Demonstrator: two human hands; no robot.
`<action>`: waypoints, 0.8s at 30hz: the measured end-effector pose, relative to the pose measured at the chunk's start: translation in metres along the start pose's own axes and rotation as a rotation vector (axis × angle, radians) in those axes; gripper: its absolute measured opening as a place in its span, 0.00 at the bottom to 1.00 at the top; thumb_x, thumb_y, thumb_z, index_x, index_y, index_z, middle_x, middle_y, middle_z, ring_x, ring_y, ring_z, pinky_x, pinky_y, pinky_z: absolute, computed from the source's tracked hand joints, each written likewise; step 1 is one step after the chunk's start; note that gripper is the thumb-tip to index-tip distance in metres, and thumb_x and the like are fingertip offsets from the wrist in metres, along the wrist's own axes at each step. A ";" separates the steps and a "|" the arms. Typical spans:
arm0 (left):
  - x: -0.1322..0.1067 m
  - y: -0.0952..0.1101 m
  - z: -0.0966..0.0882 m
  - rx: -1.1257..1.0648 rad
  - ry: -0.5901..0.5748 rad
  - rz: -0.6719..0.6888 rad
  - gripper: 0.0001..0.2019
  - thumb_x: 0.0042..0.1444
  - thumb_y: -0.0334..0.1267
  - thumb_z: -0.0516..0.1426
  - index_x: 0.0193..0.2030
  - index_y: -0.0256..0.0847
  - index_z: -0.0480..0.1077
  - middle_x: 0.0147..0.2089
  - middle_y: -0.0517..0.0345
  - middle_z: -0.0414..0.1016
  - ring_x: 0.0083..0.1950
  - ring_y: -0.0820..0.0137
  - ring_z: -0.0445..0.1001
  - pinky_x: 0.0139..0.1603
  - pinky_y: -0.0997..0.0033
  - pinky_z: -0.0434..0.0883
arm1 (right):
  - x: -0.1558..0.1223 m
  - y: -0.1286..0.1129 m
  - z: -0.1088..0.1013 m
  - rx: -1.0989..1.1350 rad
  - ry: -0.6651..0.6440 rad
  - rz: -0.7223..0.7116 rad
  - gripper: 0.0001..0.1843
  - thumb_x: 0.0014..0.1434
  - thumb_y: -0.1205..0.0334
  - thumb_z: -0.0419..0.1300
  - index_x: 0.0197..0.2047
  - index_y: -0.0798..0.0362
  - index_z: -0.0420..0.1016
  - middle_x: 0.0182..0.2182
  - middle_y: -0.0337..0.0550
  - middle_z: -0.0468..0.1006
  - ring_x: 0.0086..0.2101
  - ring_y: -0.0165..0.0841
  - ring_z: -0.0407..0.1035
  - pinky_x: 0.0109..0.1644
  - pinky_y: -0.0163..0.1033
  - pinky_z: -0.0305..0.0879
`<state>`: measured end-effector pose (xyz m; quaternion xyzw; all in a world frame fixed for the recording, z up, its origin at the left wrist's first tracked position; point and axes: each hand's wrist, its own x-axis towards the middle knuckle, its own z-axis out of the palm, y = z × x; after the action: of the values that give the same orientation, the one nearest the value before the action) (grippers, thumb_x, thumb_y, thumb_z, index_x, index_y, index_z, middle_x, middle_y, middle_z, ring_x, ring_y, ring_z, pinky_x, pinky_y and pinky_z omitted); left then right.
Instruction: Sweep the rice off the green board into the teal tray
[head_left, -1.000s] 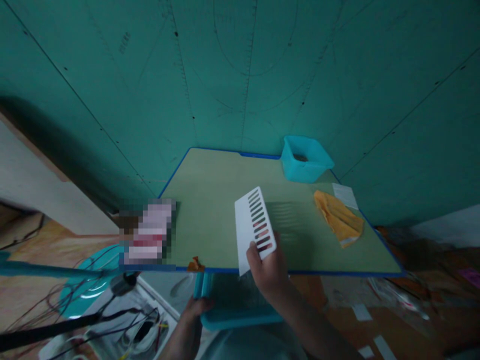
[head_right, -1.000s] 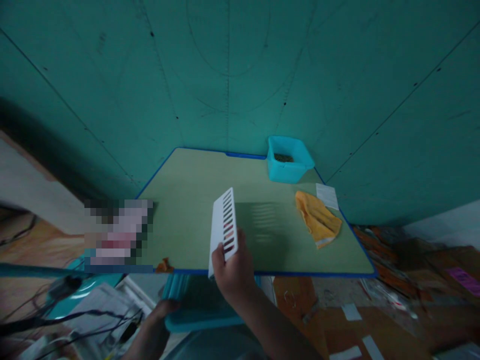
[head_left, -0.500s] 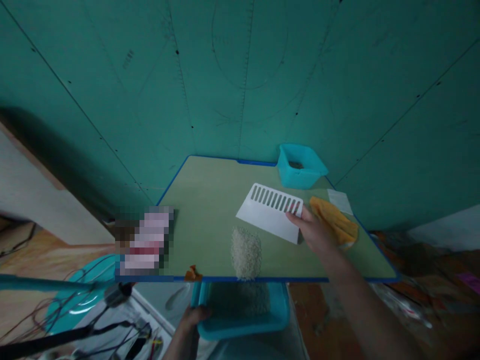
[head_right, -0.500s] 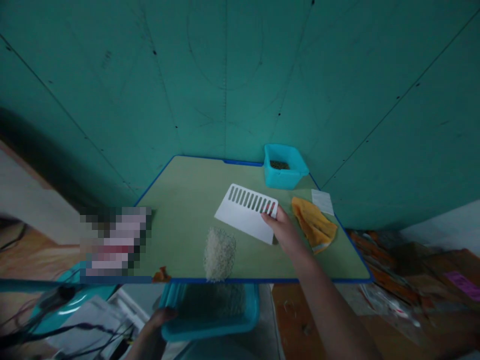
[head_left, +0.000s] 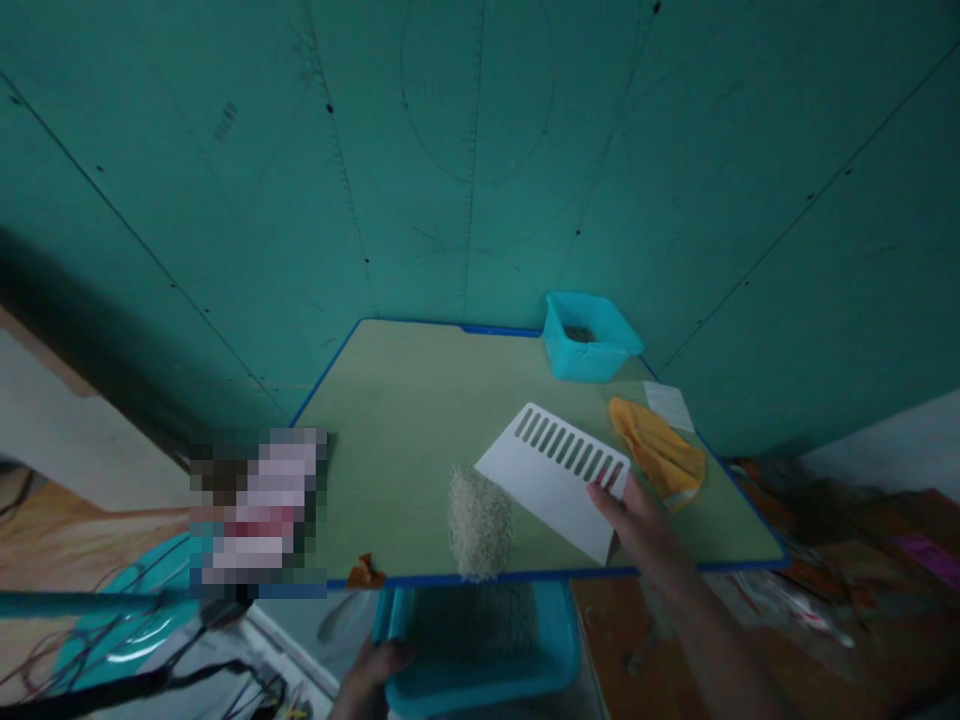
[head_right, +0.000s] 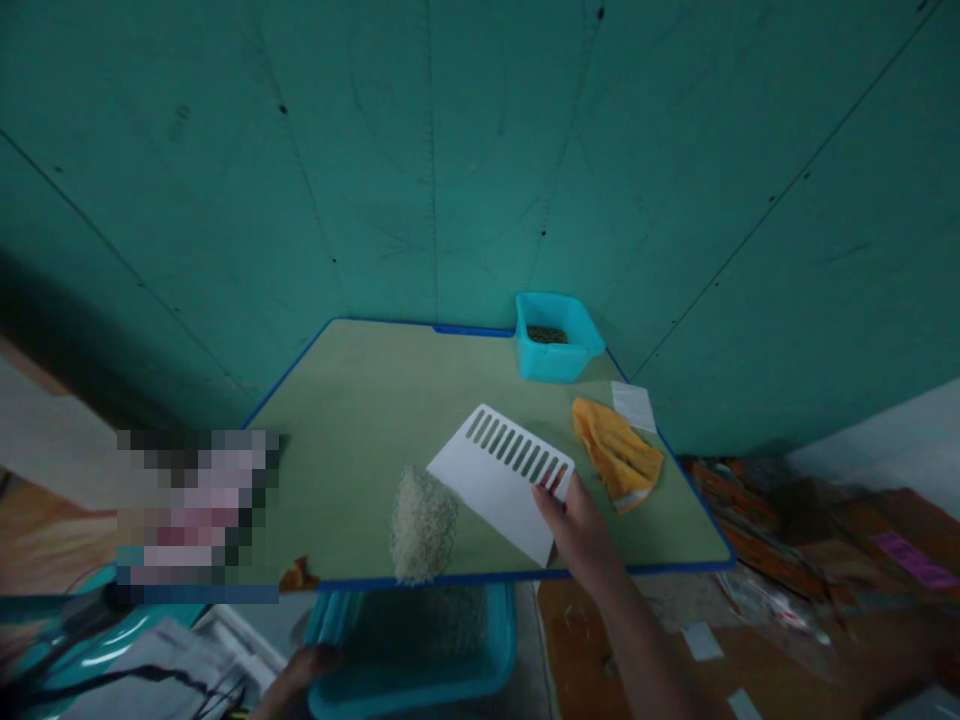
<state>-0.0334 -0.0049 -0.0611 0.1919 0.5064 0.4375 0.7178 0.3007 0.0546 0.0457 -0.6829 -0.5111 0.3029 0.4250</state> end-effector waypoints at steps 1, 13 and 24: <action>0.000 0.000 0.000 0.016 0.001 -0.016 0.08 0.58 0.41 0.55 0.38 0.40 0.73 0.40 0.57 0.77 0.36 0.68 0.75 0.37 0.64 0.74 | -0.004 0.002 -0.003 -0.003 0.002 0.002 0.21 0.52 0.45 0.56 0.44 0.50 0.67 0.42 0.49 0.78 0.47 0.48 0.69 0.49 0.50 0.65; -0.034 0.014 0.039 -0.032 0.087 -0.080 0.04 0.36 0.37 0.63 0.23 0.43 0.78 0.26 0.58 0.82 0.44 0.49 0.76 0.45 0.55 0.70 | -0.054 -0.011 -0.014 0.156 -0.120 0.079 0.21 0.56 0.45 0.56 0.47 0.50 0.68 0.46 0.50 0.77 0.51 0.47 0.67 0.56 0.51 0.59; -0.037 0.012 0.040 -0.085 0.094 -0.082 0.15 0.38 0.36 0.62 0.37 0.44 0.79 0.34 0.60 0.84 0.48 0.50 0.75 0.49 0.56 0.70 | -0.078 -0.014 -0.014 0.254 -0.186 0.164 0.24 0.54 0.44 0.58 0.49 0.49 0.70 0.51 0.49 0.75 0.57 0.46 0.62 0.59 0.49 0.57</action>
<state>-0.0064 -0.0216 -0.0153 0.1198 0.5278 0.4375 0.7181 0.2833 -0.0217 0.0631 -0.6322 -0.4486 0.4605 0.4325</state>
